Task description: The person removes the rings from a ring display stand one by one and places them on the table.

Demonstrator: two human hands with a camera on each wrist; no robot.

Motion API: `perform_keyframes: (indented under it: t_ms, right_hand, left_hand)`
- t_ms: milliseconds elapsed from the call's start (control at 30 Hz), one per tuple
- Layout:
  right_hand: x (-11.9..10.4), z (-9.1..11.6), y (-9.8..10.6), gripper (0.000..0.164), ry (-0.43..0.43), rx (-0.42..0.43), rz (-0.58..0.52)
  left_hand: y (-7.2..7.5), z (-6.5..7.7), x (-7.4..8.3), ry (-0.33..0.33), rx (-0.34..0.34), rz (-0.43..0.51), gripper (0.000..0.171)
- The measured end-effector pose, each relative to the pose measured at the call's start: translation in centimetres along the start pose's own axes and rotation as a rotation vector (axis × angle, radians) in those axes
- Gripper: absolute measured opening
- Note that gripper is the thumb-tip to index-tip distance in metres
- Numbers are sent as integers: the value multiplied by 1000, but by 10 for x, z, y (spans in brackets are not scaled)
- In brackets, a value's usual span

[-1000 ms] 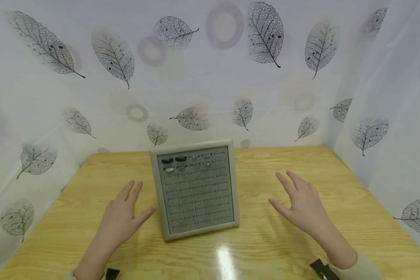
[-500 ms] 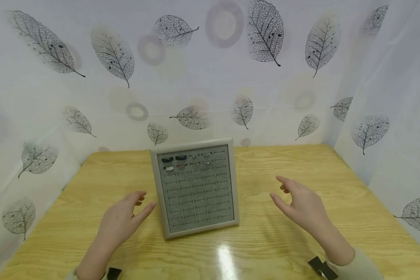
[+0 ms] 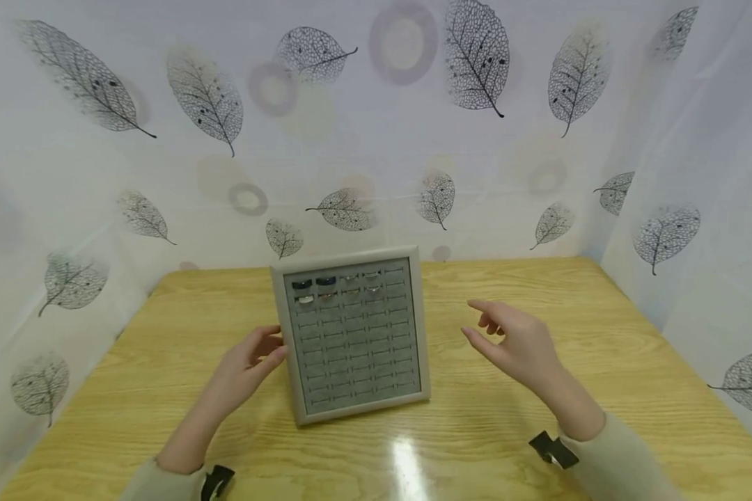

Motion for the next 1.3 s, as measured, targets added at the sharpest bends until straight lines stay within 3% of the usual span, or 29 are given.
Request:
perform_keyframes:
  t_ms: [233,367,600,800,1033,1300]
  right_hand:
    - [-11,-21,-12,39,102,15,-147]
    - [-14,-31,-20,34,116,-6,-232]
    - [-20,-45,-32,43,119,-31,-309]
    - [-26,-56,-43,42,163,-57,-371]
    - [-37,-71,-53,28,196,-77,-323]
    - [-47,-82,-64,27,206,-74,-256]
  left_hand:
    - [-5,-7,-13,123,20,285,52]
    - [-8,-11,-18,130,20,384,56]
    - [-14,-15,-25,118,-25,474,64]
    - [-18,-18,-27,99,-29,527,65]
    - [-19,-21,-24,80,-45,566,65]
    - [-21,-20,-22,95,-60,613,65]
Point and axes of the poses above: each hand's wrist, its own z-axis away from the middle knuckle, its own y-axis out of the back of the hand, x = y × z, the point moved 4 cm from there along -z, towards the middle knuckle, and after that the axes turned 15 degrees about -y, right-handed, at the moved point
